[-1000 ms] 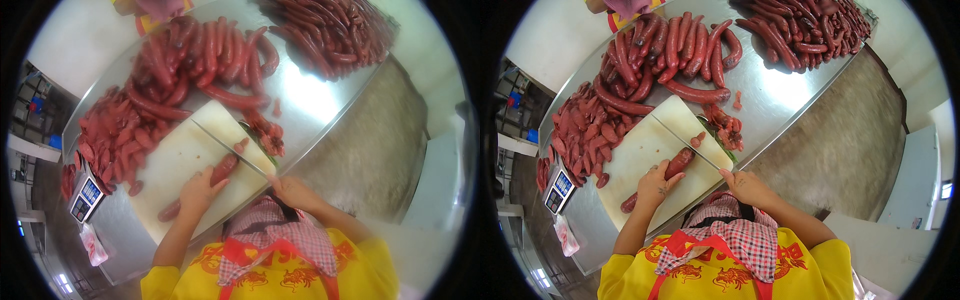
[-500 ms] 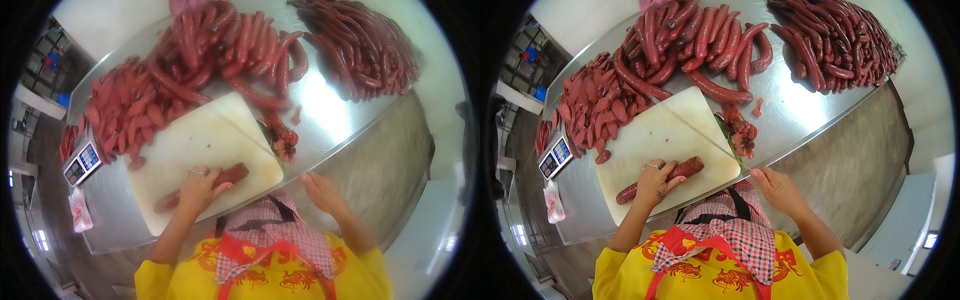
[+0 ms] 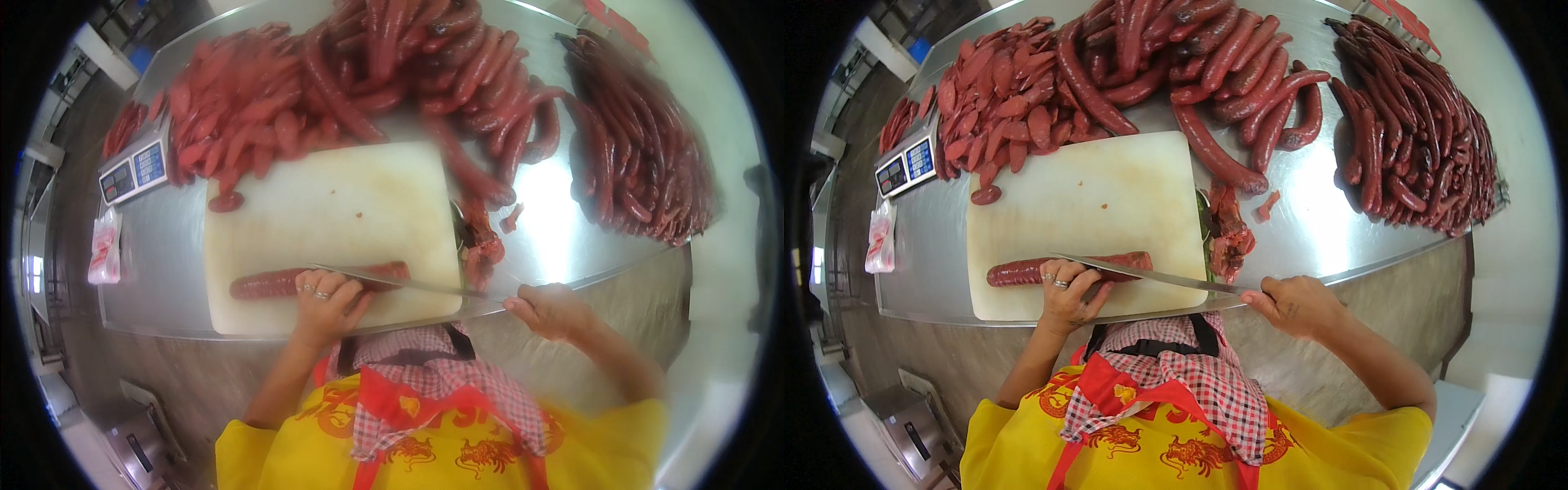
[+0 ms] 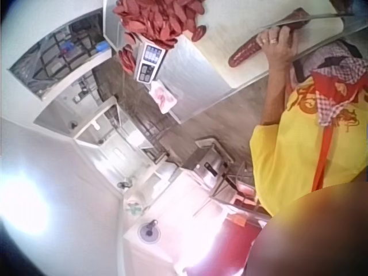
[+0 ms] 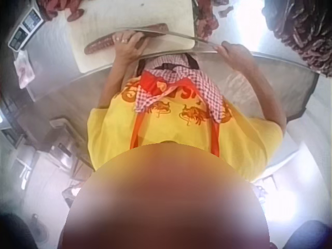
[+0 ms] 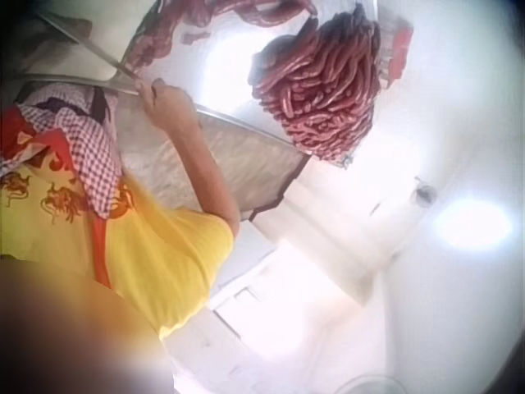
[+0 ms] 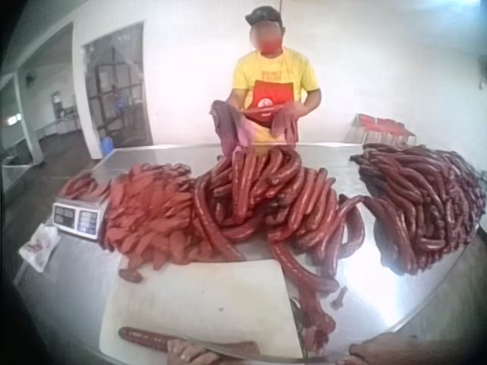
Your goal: The person slices long pieces of raw red meat into smaller segments on a white cutting board using a knife. Sliced pieces are moved to the left side of the board while whole pieces remain on the right. A coworker in the background also handles meat.
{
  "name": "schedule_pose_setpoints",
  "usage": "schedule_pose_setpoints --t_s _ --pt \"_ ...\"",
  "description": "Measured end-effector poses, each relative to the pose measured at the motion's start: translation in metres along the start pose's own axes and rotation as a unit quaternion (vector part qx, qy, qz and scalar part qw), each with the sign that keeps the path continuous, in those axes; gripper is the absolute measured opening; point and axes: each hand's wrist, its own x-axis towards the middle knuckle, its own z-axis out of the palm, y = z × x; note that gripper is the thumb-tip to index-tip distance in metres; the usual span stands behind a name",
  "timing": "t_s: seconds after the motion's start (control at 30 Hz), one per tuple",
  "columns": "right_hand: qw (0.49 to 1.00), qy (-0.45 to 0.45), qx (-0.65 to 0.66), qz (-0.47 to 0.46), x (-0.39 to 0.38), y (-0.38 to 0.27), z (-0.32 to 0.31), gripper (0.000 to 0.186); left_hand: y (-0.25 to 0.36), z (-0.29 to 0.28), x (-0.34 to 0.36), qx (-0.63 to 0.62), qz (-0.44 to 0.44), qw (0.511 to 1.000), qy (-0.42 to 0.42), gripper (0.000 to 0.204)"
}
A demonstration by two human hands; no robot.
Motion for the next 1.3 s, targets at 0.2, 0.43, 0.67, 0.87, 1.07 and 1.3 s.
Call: schedule_pose_setpoints --t_s 0.2,0.43,0.67,0.87,1.07,1.3 --pt "0.997 0.029 0.036 -0.066 0.073 -0.048 0.040 0.061 0.006 -0.001 -0.001 0.006 -0.039 0.999 -0.012 0.031" --pt "0.990 0.032 0.116 -0.078 0.061 -0.044 0.042 0.058 0.003 0.000 -0.004 0.006 -0.040 0.999 -0.009 0.032" --pt "0.994 0.016 0.094 -0.044 -0.004 -0.032 0.027 0.052 0.000 0.000 -0.006 0.000 -0.050 0.998 -0.023 0.035" --pt "0.990 0.094 0.059 -0.088 0.091 -0.086 0.065 0.059 0.003 -0.001 -0.007 0.003 -0.060 0.998 -0.021 0.034" --pt "0.989 0.054 0.114 -0.080 0.053 -0.076 0.041 0.055 -0.009 -0.022 -0.012 0.022 -0.095 0.995 -0.026 0.037" --pt "0.997 0.034 0.066 -0.023 0.018 -0.066 0.042 0.056 -0.008 -0.017 -0.021 0.013 -0.125 0.991 -0.038 0.035"
